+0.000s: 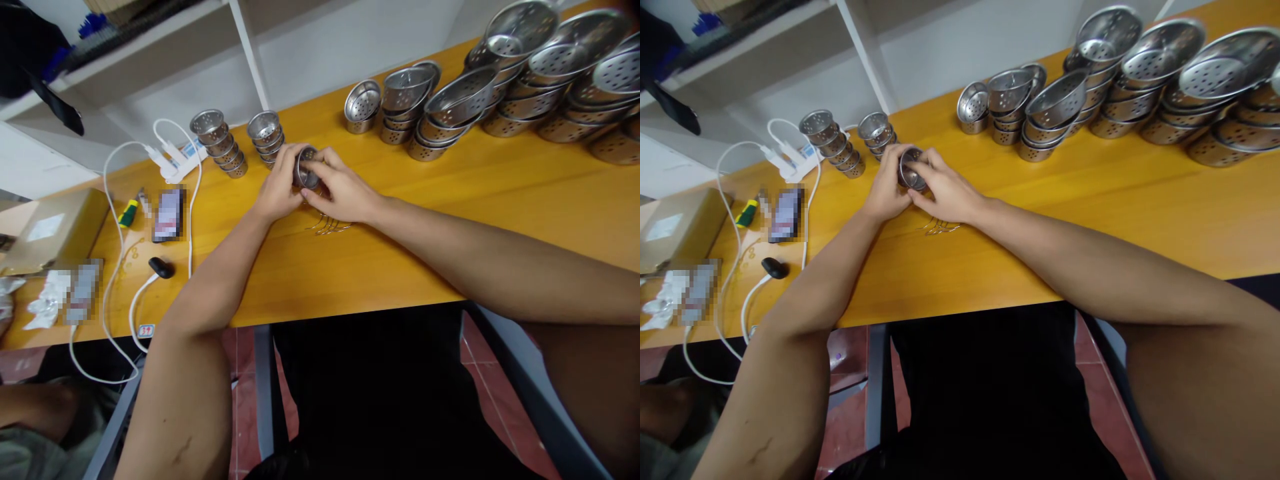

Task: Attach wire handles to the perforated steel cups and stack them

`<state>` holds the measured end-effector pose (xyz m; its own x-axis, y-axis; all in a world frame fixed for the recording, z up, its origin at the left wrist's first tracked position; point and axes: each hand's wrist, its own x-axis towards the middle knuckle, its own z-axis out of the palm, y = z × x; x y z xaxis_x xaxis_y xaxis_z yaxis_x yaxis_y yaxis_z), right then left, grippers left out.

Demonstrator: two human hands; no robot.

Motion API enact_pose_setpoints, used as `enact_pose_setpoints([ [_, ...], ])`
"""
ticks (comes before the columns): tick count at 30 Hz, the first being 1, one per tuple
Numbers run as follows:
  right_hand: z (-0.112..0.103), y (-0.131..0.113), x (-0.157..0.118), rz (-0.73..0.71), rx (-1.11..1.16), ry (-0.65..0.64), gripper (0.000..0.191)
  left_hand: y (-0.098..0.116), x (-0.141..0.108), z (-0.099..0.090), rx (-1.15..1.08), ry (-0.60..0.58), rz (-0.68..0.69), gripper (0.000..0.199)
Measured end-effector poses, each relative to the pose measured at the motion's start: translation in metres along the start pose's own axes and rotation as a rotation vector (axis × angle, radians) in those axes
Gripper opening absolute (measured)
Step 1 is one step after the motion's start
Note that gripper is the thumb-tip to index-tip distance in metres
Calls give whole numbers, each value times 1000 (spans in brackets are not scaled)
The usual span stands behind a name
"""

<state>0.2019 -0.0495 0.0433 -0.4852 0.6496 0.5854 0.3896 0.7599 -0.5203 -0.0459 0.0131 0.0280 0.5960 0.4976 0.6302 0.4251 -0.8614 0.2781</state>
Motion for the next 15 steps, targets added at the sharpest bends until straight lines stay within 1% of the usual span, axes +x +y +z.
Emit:
enact_pose_setpoints([
  [4, 1, 0, 1, 66, -57, -10, 52, -4, -2, 3, -25, -7, -23, 87],
  [9, -1, 1, 2, 88, -47, -29, 25, -8, -4, 4, -33, -17, -59, 84],
  [12, -3, -2, 1, 56, 18, 2, 23, -8, -3, 3, -21, 16, -54, 86],
  [15, -5, -6, 3, 43, 104, 61, 29, -8, -3, 2, -26, 32, -28, 87],
])
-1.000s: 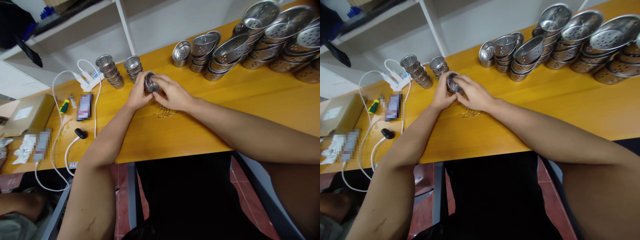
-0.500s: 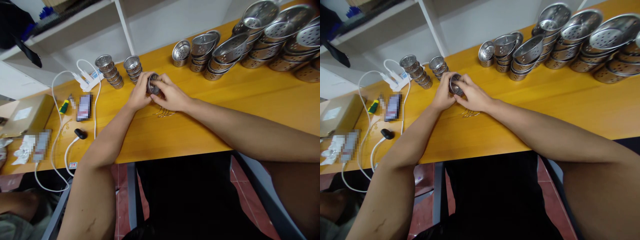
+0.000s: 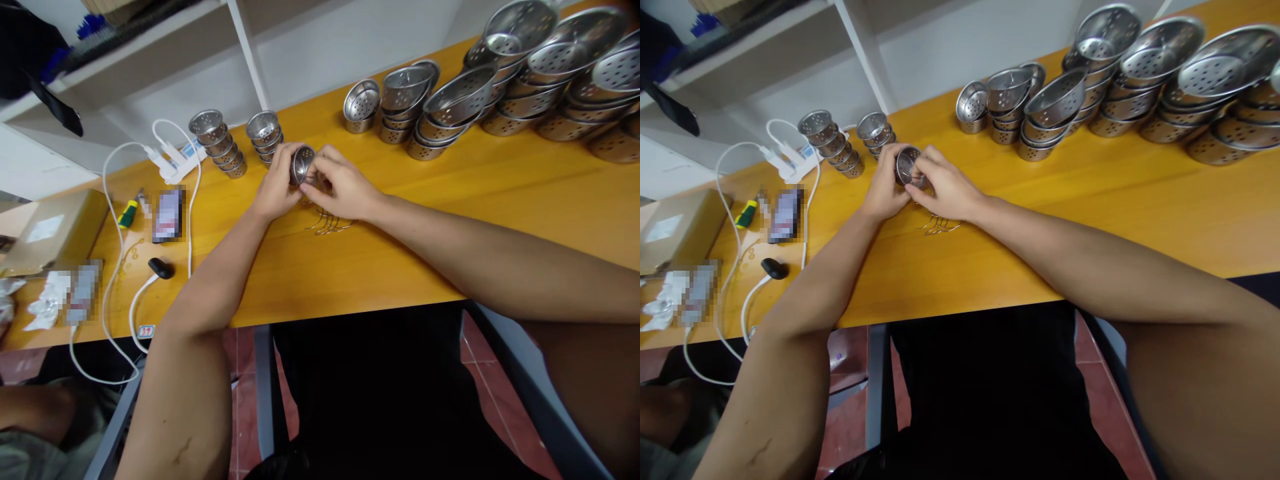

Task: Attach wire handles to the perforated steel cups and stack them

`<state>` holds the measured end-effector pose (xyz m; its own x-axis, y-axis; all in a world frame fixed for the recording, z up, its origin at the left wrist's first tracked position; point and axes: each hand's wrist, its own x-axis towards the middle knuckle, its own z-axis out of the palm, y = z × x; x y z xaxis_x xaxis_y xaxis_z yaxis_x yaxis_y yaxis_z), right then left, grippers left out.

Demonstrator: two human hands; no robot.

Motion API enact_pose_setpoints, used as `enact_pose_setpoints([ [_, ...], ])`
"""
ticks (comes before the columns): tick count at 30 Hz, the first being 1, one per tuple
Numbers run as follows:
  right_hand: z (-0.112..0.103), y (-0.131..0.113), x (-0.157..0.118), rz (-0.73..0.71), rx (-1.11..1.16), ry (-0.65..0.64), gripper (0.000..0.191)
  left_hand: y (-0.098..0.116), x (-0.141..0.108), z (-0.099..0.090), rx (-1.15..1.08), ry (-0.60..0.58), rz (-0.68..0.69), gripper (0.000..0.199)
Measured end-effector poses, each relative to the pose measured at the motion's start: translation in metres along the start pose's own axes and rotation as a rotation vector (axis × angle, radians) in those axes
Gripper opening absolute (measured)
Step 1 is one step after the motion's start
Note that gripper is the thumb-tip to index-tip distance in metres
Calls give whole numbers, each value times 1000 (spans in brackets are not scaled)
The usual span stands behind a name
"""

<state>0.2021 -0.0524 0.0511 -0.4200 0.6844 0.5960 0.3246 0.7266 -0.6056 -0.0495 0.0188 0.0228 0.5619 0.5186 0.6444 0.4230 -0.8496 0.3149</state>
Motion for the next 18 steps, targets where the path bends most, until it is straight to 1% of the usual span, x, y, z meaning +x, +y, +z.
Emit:
enact_pose_setpoints([
  [2, 0, -2, 2, 27, 63, 27, 38, 1, 0, -1, -7, -9, 5, 85],
  [5, 0, -4, 5, 83, 147, 12, 57, 2, 0, 0, -23, -47, -10, 83],
  [7, 0, -4, 7, 94, 171, 15, 71, 2, 0, 1, -32, -73, -19, 85],
  [9, 1, -3, 10, 98, 184, 37, 78, 3, 0, 1, -25, -86, -23, 88],
  [11, 1, -2, 13, 126, 215, 46, 80, 3, 0, 2, -8, -87, -12, 89],
  [14, 0, -1, 17, 200, 266, 45, 77, 3, 0, 3, 9, -82, 15, 87],
  [18, -1, -5, 21, 293, 311, 48, 65, 1, 0, 5, 33, -82, 16, 86],
])
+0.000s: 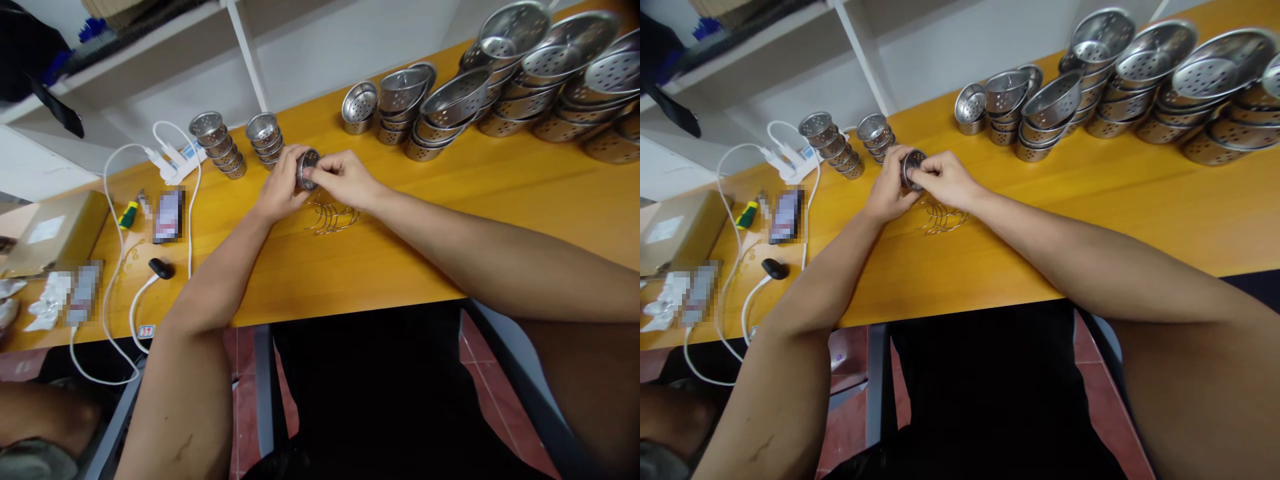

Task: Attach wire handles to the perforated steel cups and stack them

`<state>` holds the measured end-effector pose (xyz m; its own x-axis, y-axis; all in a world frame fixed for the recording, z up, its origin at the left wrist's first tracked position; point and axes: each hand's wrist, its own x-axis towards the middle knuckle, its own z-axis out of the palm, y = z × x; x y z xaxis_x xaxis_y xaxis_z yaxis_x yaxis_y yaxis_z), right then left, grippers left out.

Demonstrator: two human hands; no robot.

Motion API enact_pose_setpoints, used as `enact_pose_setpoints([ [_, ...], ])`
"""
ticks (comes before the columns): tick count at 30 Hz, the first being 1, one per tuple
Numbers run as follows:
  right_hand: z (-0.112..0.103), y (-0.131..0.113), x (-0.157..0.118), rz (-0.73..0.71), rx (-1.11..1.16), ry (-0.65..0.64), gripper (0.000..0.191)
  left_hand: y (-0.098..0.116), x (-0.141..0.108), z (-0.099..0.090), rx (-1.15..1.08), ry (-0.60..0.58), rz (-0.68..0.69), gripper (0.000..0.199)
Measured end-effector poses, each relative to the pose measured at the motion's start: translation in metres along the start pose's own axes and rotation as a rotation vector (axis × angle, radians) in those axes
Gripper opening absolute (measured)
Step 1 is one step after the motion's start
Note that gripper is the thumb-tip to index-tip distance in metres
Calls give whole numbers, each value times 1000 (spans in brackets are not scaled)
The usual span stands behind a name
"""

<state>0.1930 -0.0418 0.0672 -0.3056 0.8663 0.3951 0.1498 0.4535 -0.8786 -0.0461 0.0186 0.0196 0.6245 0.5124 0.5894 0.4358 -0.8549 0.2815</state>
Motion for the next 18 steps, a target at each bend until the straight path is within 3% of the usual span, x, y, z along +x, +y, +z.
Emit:
enact_pose_setpoints([
  [5, 2, -3, 1, 68, 48, 34, 61, -2, -1, 0, 8, -15, -7, 89],
  [9, 1, 3, 3, 63, 164, 33, 75, 0, 1, -1, -17, -13, -36, 93],
  [14, -8, 9, 6, 39, 388, 61, 82, 4, 2, -11, -32, 74, -132, 97],
  [18, -18, 6, 1, -8, 329, 75, 81, 3, 0, -18, -34, 180, -249, 104],
])
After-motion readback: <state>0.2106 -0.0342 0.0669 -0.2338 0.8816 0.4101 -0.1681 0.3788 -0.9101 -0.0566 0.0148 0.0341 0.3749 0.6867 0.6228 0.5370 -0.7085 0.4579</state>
